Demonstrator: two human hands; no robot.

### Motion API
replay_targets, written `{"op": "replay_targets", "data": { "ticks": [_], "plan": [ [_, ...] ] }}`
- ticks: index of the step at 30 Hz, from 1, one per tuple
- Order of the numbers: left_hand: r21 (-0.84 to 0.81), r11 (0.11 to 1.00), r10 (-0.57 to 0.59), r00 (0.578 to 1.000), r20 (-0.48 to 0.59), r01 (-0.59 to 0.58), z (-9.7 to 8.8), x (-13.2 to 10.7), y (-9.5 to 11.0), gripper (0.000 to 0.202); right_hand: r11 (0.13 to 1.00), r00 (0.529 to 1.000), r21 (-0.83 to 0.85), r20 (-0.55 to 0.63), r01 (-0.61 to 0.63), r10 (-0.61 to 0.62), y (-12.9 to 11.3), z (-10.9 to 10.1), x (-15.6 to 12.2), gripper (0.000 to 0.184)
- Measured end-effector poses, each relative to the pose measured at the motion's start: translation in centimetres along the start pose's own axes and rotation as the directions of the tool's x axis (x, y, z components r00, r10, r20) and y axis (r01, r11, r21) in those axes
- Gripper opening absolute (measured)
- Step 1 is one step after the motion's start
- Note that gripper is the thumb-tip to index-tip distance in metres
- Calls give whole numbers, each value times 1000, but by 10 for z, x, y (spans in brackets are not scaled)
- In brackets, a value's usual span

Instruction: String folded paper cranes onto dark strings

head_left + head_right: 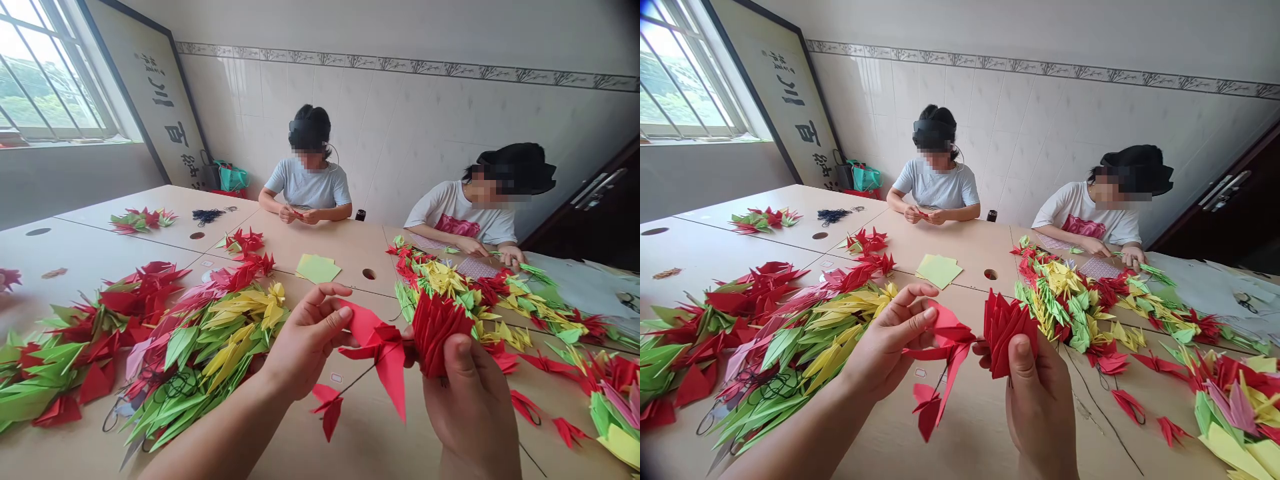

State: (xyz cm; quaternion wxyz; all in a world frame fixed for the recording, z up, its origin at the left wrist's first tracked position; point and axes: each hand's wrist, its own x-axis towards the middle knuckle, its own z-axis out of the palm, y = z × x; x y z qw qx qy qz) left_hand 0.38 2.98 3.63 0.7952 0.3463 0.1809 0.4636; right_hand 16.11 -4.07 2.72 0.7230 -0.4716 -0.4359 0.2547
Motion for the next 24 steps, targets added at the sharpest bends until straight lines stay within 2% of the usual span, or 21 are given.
{"op": "replay_targets", "data": {
  "ticks": [3, 9, 16, 21, 24],
  "plan": [
    [-13, 1000, -5, 1000, 3, 5, 1, 0, 0, 9, 997, 1000, 71, 24, -15, 13, -1, 2, 1, 33],
    [-33, 998, -52, 998, -37, 51, 3, -2, 1, 11, 991, 997, 130, 82, -17, 6, 6, -5, 0, 28],
    [62, 992, -106, 994, -24, 108, 4, -2, 0, 24, 996, 960, -21, 267, 86, -77, 9, -14, -6, 28],
    [192, 981, -7, 998, 61, -5, 6, -5, -3, 21, 957, 952, -204, 269, 207, -149, 5, -3, -2, 16],
    [211, 977, -5, 990, 141, -25, 4, -8, -3, 21, 940, 952, -242, 245, 241, -182, 2, 3, 1, 13]
  ]
}}
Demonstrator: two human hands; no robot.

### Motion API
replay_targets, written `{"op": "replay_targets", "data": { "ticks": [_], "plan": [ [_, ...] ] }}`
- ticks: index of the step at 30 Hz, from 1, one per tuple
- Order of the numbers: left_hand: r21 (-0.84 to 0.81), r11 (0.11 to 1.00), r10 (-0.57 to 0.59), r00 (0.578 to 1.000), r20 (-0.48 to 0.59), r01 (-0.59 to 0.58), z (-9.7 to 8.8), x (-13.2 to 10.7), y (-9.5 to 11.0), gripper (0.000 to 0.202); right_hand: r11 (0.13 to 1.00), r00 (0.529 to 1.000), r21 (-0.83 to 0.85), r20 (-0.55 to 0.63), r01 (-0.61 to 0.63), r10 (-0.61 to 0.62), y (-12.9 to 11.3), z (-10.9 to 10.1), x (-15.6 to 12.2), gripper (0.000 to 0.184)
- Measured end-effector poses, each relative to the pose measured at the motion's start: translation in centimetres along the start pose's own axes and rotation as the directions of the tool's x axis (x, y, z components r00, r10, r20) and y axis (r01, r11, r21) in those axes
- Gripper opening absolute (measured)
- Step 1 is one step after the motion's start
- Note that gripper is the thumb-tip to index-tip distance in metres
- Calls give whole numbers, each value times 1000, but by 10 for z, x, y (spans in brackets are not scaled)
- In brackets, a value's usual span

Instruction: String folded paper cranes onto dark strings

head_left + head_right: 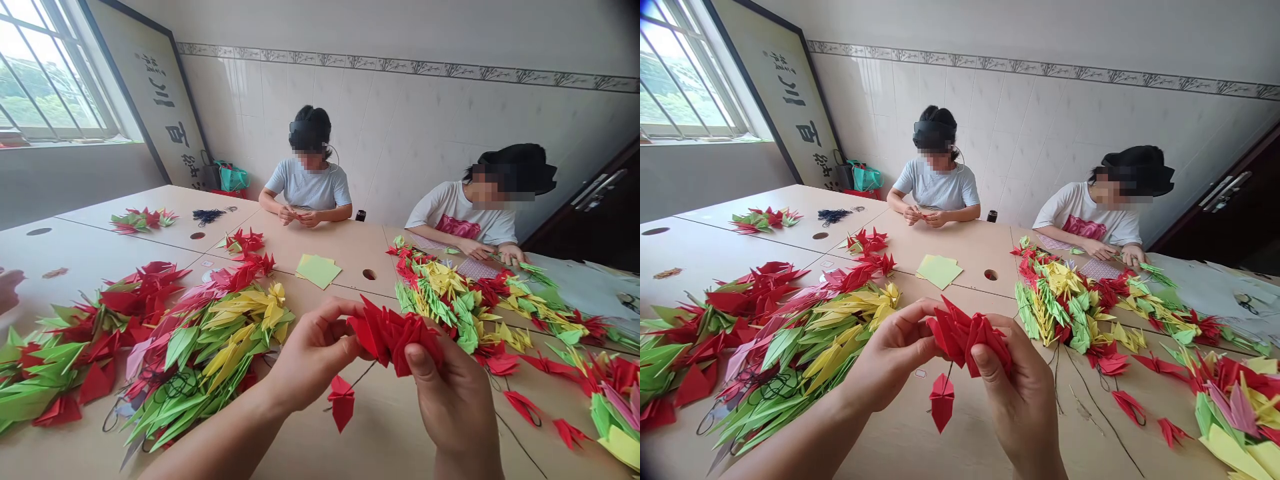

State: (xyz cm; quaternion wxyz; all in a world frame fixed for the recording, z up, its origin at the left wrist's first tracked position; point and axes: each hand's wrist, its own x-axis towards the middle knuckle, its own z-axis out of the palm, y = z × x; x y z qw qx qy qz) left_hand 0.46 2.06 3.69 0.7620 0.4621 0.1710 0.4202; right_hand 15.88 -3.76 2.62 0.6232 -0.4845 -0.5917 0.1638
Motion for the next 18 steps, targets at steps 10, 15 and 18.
{"op": "replay_targets", "data": {
  "ticks": [10, 15, 18],
  "plan": [
    [-52, 997, 61, 996, 60, -58, 0, 2, -4, 21, 967, 986, 199, -13, -158, 163, 0, 4, 1, 20],
    [-136, 990, 40, 999, -13, -42, -3, 2, -1, 33, 744, 927, 579, 58, -333, 370, -3, 7, 3, 29],
    [-122, 992, 40, 999, -19, -42, -3, 1, 1, 12, 712, 907, 571, 168, -409, 387, -4, 7, 2, 33]
  ]
}}
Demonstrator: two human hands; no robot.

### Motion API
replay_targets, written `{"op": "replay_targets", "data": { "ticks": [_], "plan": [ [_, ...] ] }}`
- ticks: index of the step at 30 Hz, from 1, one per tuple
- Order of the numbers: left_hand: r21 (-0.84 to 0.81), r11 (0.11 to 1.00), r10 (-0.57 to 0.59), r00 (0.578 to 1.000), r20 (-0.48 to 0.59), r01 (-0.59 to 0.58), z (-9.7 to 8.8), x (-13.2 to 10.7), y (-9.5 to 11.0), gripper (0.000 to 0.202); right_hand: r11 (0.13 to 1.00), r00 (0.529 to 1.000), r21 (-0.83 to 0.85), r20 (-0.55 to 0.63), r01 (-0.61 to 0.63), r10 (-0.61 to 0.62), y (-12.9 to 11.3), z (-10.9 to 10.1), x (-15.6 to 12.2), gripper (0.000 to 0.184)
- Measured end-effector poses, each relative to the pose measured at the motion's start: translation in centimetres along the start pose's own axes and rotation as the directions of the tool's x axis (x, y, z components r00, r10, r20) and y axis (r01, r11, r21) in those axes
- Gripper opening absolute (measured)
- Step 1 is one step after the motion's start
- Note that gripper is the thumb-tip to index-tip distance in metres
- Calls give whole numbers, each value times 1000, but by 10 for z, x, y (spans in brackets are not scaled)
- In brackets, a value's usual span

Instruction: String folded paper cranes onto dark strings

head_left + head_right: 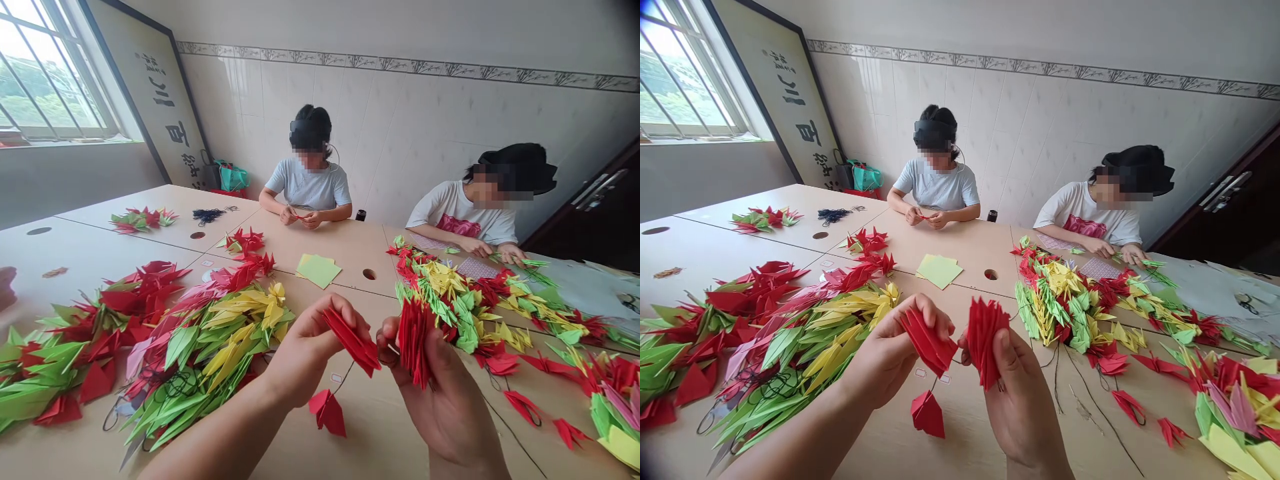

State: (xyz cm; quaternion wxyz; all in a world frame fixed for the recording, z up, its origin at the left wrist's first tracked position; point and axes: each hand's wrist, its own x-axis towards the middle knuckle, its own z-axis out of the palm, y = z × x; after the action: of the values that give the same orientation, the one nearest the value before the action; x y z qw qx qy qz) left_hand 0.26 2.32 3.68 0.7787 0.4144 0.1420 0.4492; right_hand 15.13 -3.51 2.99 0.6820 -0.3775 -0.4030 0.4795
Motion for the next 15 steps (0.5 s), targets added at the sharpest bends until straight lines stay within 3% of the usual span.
{"op": "replay_targets", "data": {
  "ticks": [6, 11, 15],
  "plan": [
    [65, 998, -24, 1000, 12, 24, 1, -1, -1, 19, 982, 988, -189, 150, -11, 40, 5, 0, -2, 27],
    [106, 993, -53, 999, 6, 52, 1, -1, -3, 14, 932, 990, -363, 140, 28, 24, 5, 4, -5, 28],
    [72, 997, -40, 999, -20, 42, 3, -1, -3, 15, 915, 993, -399, 119, 57, -10, 5, 3, -5, 25]
  ]
}}
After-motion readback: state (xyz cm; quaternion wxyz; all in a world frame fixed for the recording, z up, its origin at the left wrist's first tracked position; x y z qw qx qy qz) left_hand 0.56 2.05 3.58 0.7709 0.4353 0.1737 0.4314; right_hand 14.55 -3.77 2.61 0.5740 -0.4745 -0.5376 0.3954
